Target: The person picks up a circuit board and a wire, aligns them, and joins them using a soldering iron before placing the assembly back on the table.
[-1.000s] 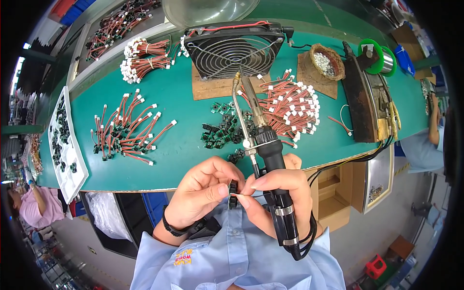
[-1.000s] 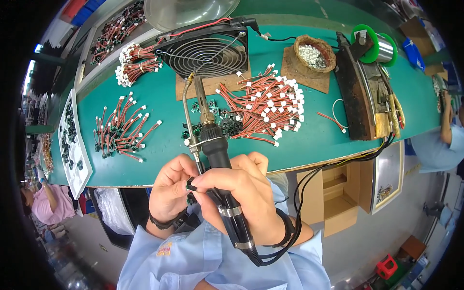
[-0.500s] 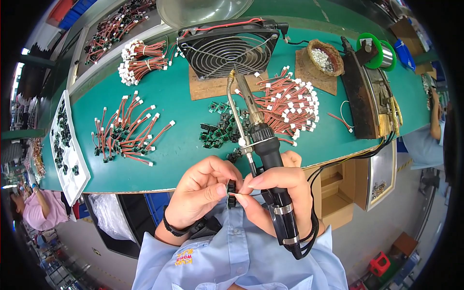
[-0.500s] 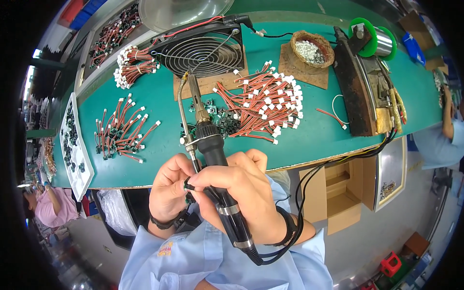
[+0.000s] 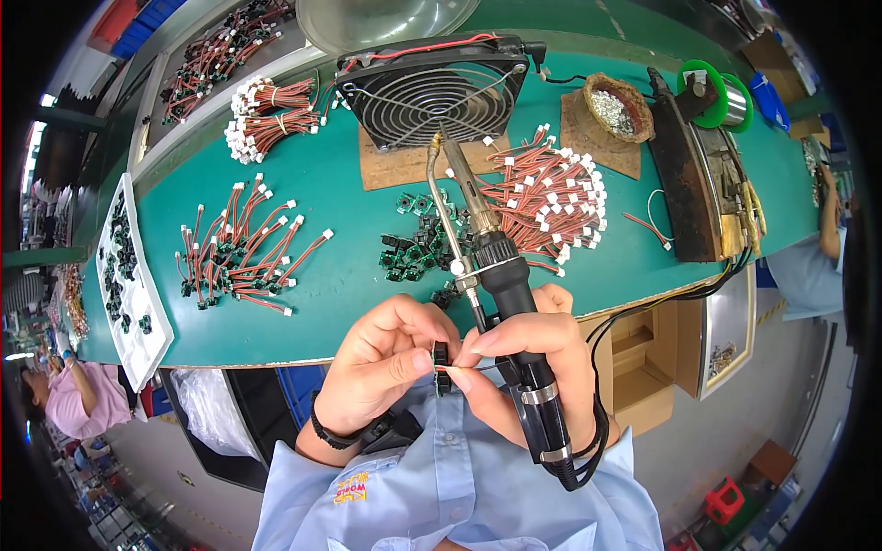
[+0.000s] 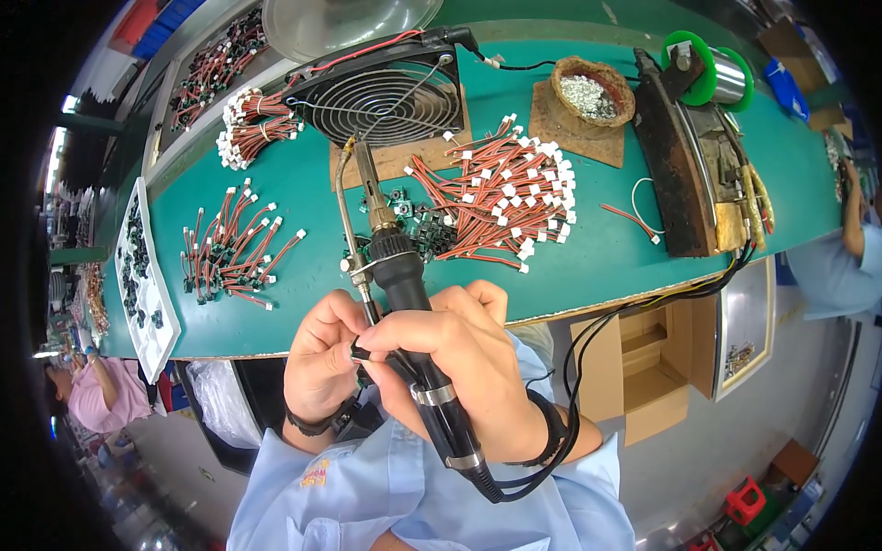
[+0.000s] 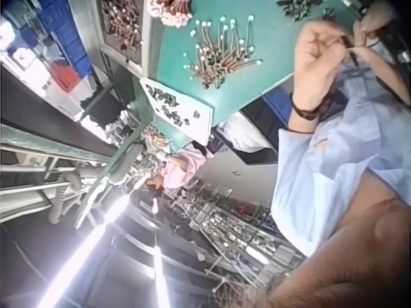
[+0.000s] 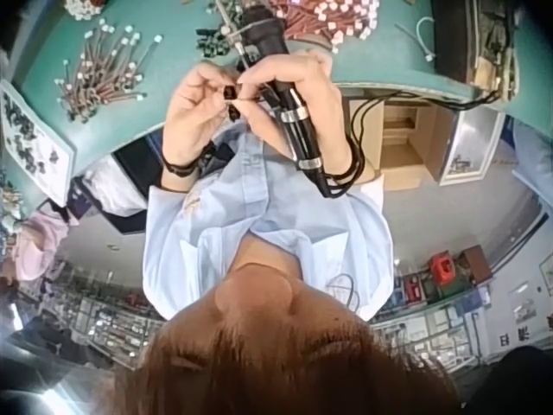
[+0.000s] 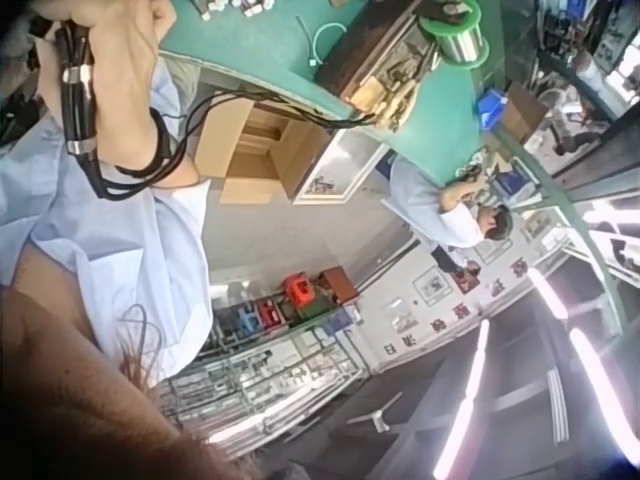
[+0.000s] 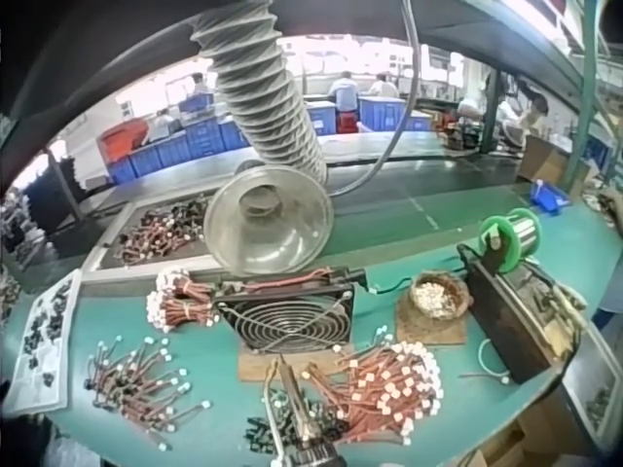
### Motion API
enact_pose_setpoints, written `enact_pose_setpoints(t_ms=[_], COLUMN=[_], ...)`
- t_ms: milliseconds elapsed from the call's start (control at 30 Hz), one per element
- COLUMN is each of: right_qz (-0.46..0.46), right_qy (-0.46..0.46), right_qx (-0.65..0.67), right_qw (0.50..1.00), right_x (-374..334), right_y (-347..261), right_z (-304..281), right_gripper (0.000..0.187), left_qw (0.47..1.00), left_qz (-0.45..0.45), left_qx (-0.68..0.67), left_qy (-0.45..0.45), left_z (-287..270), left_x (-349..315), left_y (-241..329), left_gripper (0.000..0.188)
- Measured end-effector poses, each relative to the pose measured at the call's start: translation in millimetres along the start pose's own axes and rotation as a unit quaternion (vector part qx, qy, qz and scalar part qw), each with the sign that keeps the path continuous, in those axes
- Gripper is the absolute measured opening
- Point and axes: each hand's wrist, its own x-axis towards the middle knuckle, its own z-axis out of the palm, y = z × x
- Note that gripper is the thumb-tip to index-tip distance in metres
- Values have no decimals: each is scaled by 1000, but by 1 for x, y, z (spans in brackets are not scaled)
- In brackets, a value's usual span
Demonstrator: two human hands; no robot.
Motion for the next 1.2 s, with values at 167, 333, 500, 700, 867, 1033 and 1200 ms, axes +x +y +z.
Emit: enact_pose_setpoints(t_ms=[167,333,500,700,867,1033,1200], right_qz=[20,31,30,93,87,-3,-46], right_qy=[-62,-81,-98,-44,16,-23,68], right_qx=[-9,-11,-16,49,-1,-189,-152], right_qw=[998,996,995,993,996,982,985], right_x=[1,3,5,-4,-6,-10,-48], right_y=[-2,-2,-1,2,3,3,8], right_z=[-7,-12,-15,-8,-7,-25,-34], right_gripper=[39,39,38,39,40,45,51], left_qw=[1000,998,998,997,995,978,946], left_qz=[-1,-56,-49,0,11,52,137], left_qx=[1,19,39,75,98,169,250], left_qy=[1,16,-22,-18,-11,112,153], left_z=[-2,-6,-6,5,9,13,0], left_x=[-1,-5,-3,0,-1,2,3], left_y=[2,12,16,17,17,13,4], left_gripper=[18,19,19,19,17,14,13])
